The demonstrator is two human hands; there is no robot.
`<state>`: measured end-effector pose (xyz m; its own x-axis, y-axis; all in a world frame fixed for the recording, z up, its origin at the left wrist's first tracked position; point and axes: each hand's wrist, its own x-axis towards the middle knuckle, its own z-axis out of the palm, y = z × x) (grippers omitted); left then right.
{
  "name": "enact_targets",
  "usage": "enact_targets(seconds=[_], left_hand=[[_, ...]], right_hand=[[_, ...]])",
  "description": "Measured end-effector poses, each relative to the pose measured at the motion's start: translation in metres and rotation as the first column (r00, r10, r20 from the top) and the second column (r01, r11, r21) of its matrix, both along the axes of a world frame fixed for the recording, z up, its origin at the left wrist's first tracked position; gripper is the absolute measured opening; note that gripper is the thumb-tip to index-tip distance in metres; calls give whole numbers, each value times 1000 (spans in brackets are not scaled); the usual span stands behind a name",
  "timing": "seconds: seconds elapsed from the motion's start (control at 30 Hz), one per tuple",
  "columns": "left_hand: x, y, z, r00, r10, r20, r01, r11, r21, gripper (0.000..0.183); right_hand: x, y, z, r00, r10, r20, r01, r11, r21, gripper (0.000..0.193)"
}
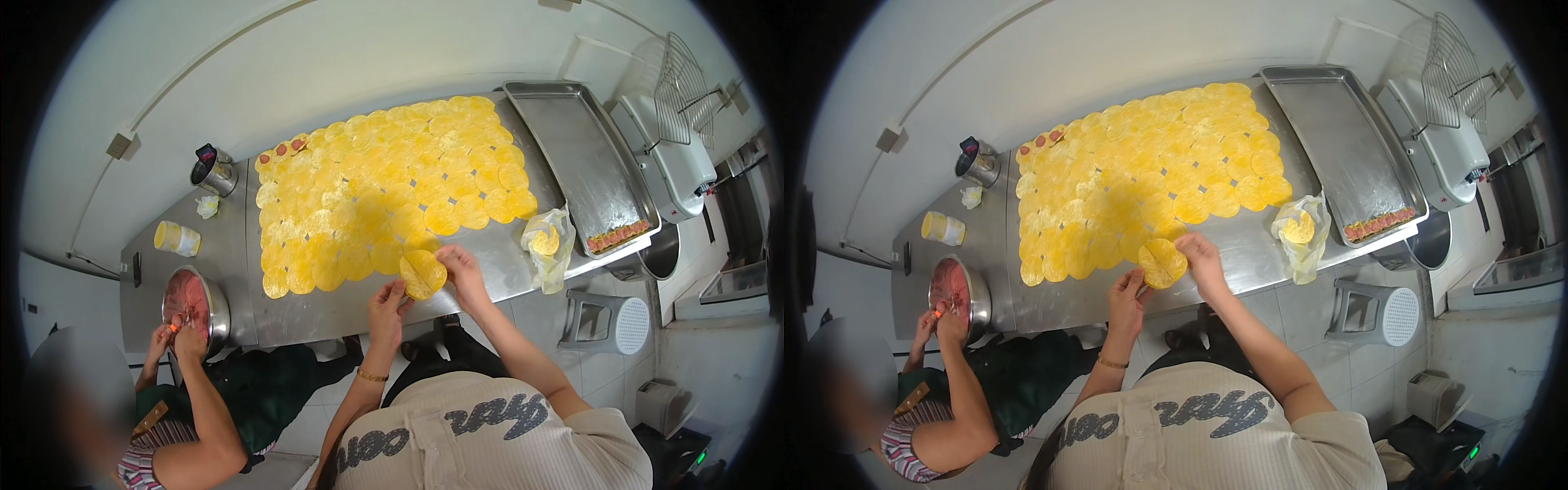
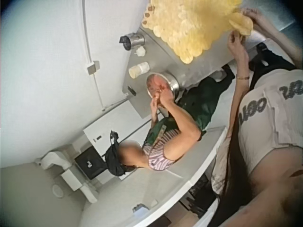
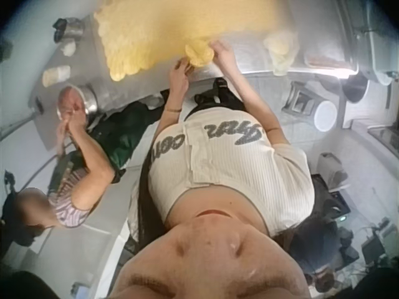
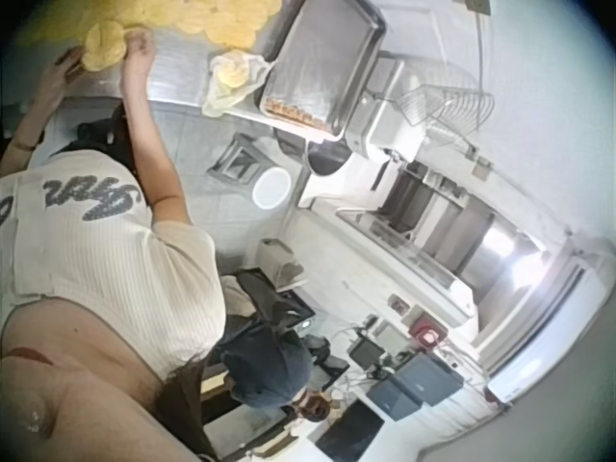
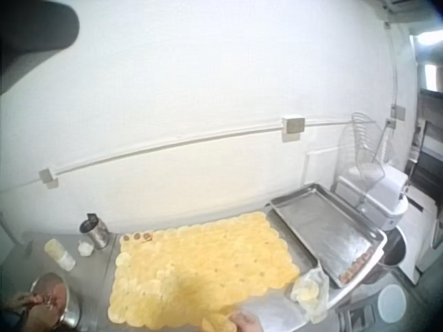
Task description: The person places thin yellow circular dough sheets onto a stainless steel countertop, arranging them in overlapping rows. A coworker scoops pink filling from a bowl and places it onto some of the dough sheets. The person continues to add more dough sheets to the layout.
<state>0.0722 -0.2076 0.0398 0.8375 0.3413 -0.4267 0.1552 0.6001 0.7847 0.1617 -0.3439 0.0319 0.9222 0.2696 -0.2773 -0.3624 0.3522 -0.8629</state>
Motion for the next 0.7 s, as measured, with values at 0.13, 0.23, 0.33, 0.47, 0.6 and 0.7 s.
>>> enact_targets(seconds=[0.13,0.23,0.33,0.47,0.6,0.7], left_hand=[[-2,6,-3,1000,21,12,-21,1000,20,17],[4,5,-15,1000,-25,8,24,998,65,17],[14,5,-30,997,-56,-57,58,998,39,19],[10,2,-38,993,-115,-4,115,993,1,23],[-8,2,-34,996,-83,-18,82,994,-75,23],[-21,5,-34,998,-24,-50,21,997,-71,23]], right_hand=[[32,-21,-11,995,31,-95,-14,984,179,19],[33,-15,-34,998,63,-26,-65,992,-106,21],[27,-9,-58,984,152,89,-107,917,-384,21],[7,-2,-68,986,127,110,-80,931,-355,16],[0,-20,-58,842,235,487,239,647,-724,19],[7,-29,-60,605,462,648,364,564,-741,21]])
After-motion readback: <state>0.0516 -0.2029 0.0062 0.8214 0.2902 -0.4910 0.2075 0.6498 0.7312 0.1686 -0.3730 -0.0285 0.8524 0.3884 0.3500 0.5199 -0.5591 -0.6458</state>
